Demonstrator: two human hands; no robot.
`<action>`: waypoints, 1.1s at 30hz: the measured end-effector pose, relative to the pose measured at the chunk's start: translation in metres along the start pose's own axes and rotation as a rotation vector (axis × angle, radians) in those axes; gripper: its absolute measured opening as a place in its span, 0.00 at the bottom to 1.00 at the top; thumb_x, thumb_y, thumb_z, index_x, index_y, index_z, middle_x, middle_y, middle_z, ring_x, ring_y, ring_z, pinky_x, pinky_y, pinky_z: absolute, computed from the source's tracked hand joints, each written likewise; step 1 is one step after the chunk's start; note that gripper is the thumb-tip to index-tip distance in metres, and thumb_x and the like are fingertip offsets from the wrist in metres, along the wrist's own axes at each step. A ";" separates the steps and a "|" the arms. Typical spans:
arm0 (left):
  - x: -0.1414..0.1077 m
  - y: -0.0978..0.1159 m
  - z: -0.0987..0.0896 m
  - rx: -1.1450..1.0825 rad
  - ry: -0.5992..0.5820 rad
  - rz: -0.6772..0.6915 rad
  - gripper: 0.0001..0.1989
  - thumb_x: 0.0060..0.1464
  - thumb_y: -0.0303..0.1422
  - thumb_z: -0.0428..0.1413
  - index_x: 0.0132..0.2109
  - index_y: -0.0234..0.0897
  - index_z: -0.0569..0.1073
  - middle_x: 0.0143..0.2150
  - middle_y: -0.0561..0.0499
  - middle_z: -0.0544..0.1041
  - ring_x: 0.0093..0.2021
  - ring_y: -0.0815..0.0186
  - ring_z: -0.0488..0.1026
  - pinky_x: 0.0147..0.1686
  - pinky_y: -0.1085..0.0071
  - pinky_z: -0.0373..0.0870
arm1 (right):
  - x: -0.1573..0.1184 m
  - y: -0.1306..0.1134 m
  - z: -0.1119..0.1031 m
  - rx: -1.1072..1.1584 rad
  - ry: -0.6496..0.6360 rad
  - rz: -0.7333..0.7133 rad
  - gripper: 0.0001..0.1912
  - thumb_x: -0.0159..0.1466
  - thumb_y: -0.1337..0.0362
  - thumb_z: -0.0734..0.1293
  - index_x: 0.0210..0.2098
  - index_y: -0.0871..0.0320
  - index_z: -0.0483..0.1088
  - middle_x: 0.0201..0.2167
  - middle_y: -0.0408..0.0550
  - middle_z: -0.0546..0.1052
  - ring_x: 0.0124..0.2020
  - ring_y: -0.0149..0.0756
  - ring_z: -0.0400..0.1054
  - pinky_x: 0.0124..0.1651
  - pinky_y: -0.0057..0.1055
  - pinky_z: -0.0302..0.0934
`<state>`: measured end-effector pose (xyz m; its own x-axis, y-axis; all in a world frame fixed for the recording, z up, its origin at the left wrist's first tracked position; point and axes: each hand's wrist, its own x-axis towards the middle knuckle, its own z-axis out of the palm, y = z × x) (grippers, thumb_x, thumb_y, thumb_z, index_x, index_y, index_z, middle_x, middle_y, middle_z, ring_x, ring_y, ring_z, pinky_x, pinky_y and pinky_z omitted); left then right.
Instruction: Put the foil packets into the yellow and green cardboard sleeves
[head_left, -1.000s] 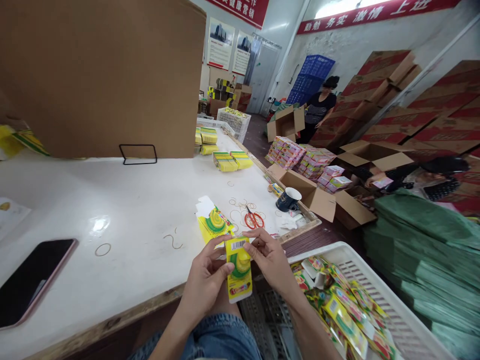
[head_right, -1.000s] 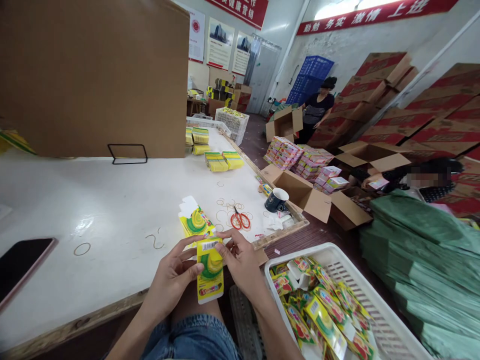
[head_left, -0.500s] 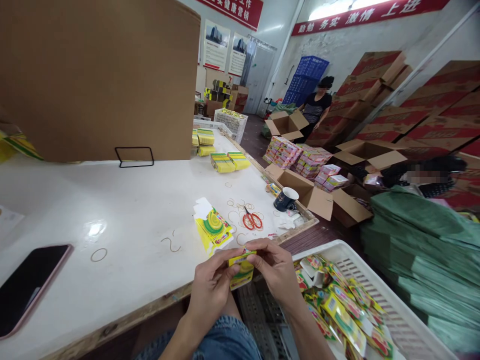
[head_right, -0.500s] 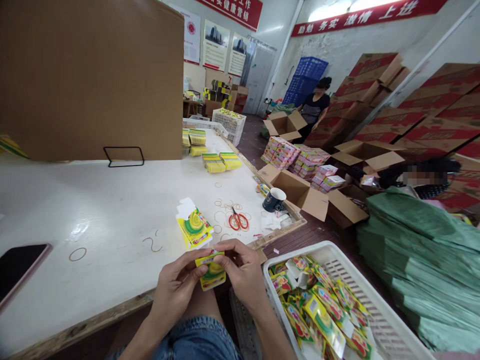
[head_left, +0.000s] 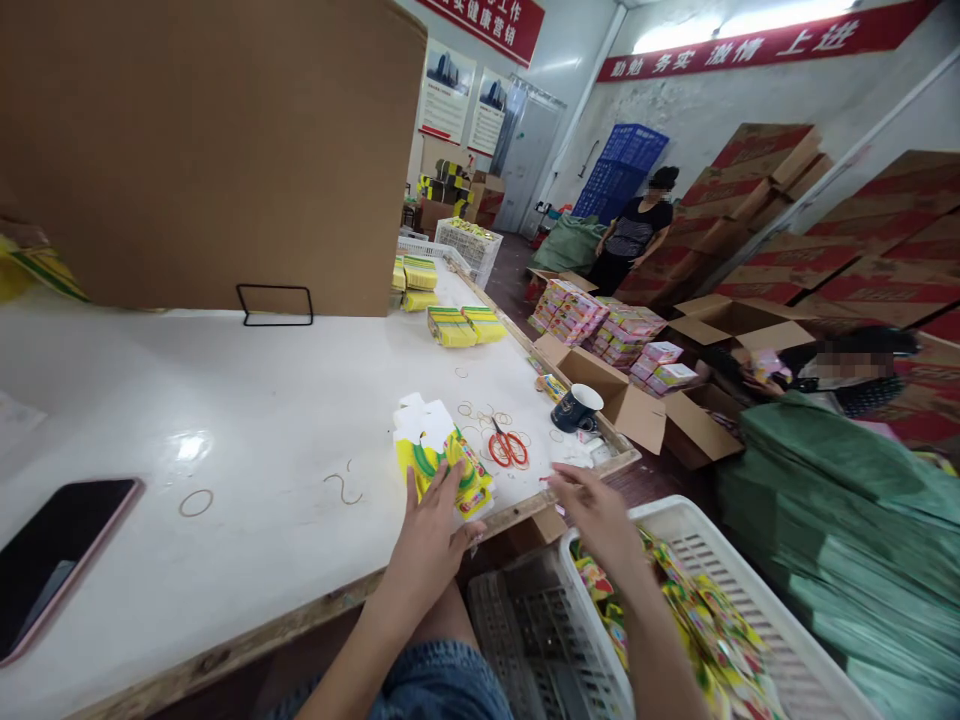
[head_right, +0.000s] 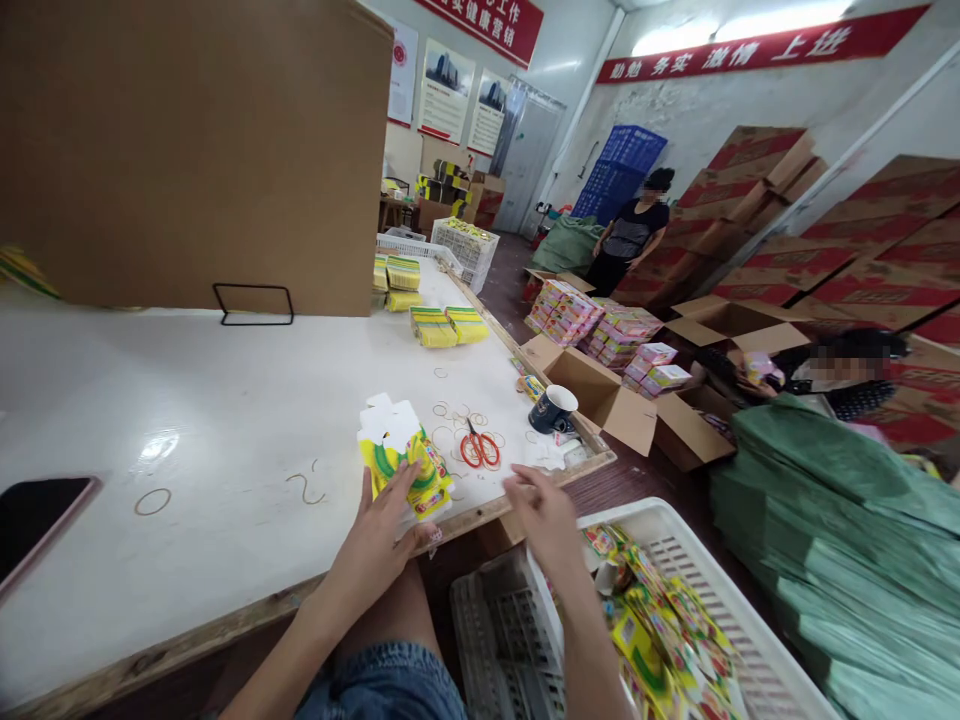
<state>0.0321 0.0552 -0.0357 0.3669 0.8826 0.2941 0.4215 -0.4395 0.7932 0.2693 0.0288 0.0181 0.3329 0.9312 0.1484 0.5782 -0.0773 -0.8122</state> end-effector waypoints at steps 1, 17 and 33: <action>-0.001 0.001 0.001 -0.013 -0.010 0.004 0.33 0.55 0.35 0.56 0.66 0.39 0.54 0.65 0.38 0.62 0.67 0.51 0.54 0.65 0.43 0.31 | 0.005 -0.007 0.027 0.057 -0.037 -0.015 0.18 0.55 0.52 0.68 0.40 0.57 0.76 0.32 0.51 0.78 0.25 0.39 0.65 0.32 0.38 0.60; -0.004 0.036 -0.028 -1.260 0.076 -0.301 0.25 0.49 0.47 0.60 0.50 0.37 0.75 0.51 0.43 0.78 0.56 0.51 0.70 0.55 0.59 0.67 | -0.035 -0.048 0.081 0.833 -0.245 0.197 0.13 0.51 0.57 0.75 0.30 0.58 0.74 0.28 0.47 0.79 0.30 0.37 0.72 0.38 0.35 0.66; -0.009 0.037 -0.019 -1.150 0.258 -0.415 0.20 0.49 0.38 0.62 0.46 0.36 0.68 0.35 0.49 0.81 0.38 0.61 0.78 0.38 0.68 0.74 | -0.055 -0.058 0.081 0.632 -0.215 0.127 0.15 0.56 0.53 0.71 0.27 0.59 0.70 0.23 0.44 0.75 0.25 0.34 0.67 0.33 0.31 0.63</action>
<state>0.0288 0.0340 0.0015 0.1521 0.9836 -0.0966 -0.5500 0.1655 0.8186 0.1571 0.0110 0.0108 0.1765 0.9838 -0.0325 -0.0241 -0.0287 -0.9993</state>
